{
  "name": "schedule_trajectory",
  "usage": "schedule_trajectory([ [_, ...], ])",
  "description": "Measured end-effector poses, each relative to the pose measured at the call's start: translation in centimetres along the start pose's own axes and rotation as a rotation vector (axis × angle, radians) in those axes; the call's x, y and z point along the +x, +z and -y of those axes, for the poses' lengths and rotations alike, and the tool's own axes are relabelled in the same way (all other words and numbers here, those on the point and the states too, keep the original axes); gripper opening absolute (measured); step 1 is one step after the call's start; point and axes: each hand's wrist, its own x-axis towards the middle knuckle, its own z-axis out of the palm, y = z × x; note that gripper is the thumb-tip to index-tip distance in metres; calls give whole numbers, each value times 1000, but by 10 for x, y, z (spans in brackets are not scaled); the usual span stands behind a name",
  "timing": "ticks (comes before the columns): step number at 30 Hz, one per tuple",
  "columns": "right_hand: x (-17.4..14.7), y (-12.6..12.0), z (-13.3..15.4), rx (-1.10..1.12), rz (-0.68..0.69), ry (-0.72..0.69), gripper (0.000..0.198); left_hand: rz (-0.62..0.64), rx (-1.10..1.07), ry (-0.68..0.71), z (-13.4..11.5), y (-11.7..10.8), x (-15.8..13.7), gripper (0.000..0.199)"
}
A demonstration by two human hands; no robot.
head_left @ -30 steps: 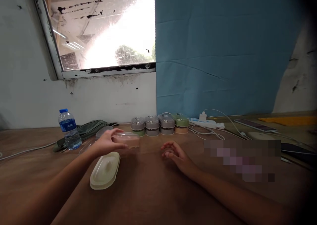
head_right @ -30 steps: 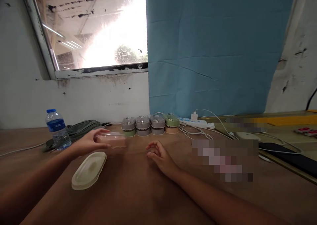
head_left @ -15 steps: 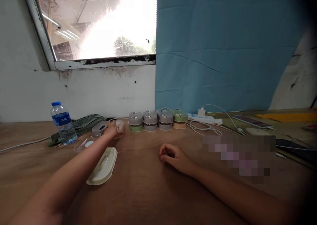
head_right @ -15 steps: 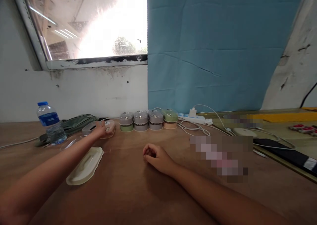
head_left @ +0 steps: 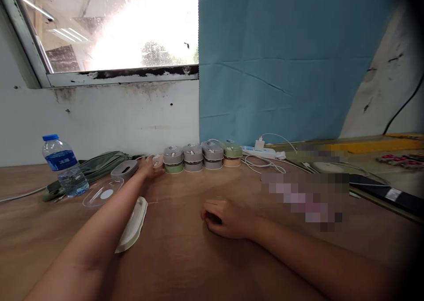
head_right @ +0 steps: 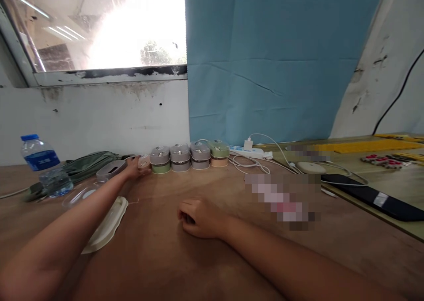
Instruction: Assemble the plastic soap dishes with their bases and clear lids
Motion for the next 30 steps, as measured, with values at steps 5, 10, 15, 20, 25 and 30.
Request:
schedule_trajectory([
  [5, 1, -2, 1, -59, 27, -34, 16, -161, 53, 64, 16, -33, -21, 83],
  [10, 1, -2, 1, -98, 41, -48, 17, -31, 189, 49, 34, -81, -63, 62],
  [15, 2, -4, 4, -110, 62, -38, 16, 234, 128, 17, 30, -83, -147, 89],
  [20, 2, -3, 5, -139, 57, -34, 16, 230, 162, -19, 22, -64, -204, 86],
  [25, -1, -4, 3, -101, -89, -70, 29, 269, 0, 184, 9, -68, -206, 81],
  [30, -4, -10, 4, -65, -118, -209, 44, 344, -198, 627, -25, -59, -198, 81],
])
